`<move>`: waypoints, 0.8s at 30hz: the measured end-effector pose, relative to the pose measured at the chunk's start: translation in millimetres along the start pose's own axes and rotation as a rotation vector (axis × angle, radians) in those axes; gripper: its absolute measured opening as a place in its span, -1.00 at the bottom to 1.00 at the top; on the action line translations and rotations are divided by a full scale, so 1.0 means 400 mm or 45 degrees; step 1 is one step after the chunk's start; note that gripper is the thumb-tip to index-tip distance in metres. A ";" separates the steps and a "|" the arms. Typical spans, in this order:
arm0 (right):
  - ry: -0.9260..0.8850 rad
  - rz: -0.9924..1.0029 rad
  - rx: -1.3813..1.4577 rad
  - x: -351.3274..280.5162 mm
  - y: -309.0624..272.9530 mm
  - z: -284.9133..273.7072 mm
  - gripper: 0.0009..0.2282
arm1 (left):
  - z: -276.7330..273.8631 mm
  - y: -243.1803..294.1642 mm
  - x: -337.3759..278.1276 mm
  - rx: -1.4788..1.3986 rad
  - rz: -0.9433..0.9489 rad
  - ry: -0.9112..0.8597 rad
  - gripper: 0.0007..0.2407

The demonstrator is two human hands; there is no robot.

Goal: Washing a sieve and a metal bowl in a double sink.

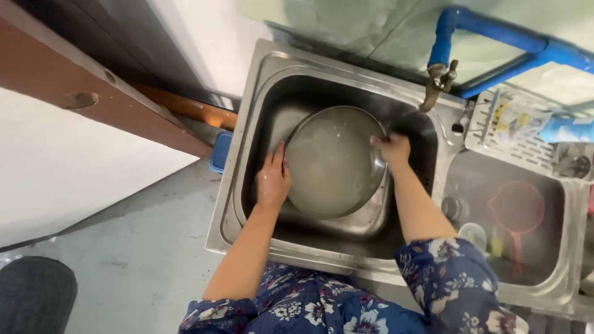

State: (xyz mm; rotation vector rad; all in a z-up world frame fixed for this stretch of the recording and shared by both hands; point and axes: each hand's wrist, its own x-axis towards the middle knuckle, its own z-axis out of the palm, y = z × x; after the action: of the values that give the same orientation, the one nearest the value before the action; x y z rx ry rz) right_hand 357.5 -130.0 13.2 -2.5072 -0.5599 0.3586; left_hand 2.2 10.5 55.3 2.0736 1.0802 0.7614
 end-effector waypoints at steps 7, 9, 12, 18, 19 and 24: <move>-0.262 0.241 0.230 -0.026 0.096 0.044 -0.73 | -0.012 0.002 0.008 -0.027 -0.014 0.002 -0.56; -0.202 -0.095 0.338 0.011 0.094 0.047 -0.84 | -0.010 0.004 0.000 -0.004 -0.020 -0.016 -0.51; -0.118 -0.618 0.007 0.007 -0.054 -0.028 -0.82 | 0.003 -0.008 -0.001 -0.057 -0.078 -0.042 -0.53; -0.336 0.452 0.647 -0.015 0.101 0.051 -0.72 | -0.028 0.044 -0.010 0.132 -0.195 -0.150 -0.43; -0.333 0.444 0.649 -0.044 0.101 0.052 -0.72 | 0.020 -0.006 -0.033 0.130 -0.190 -0.143 -0.43; -0.504 0.632 0.439 -0.133 0.275 0.170 -0.64 | -0.088 0.120 -0.030 -0.430 -1.094 -0.799 -0.26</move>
State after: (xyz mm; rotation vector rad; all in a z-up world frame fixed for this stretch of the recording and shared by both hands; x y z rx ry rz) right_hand 320.9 -208.3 -96.5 -2.2142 0.0039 1.0565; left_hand -7.5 -10.2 111.7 1.2220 1.1996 -0.1343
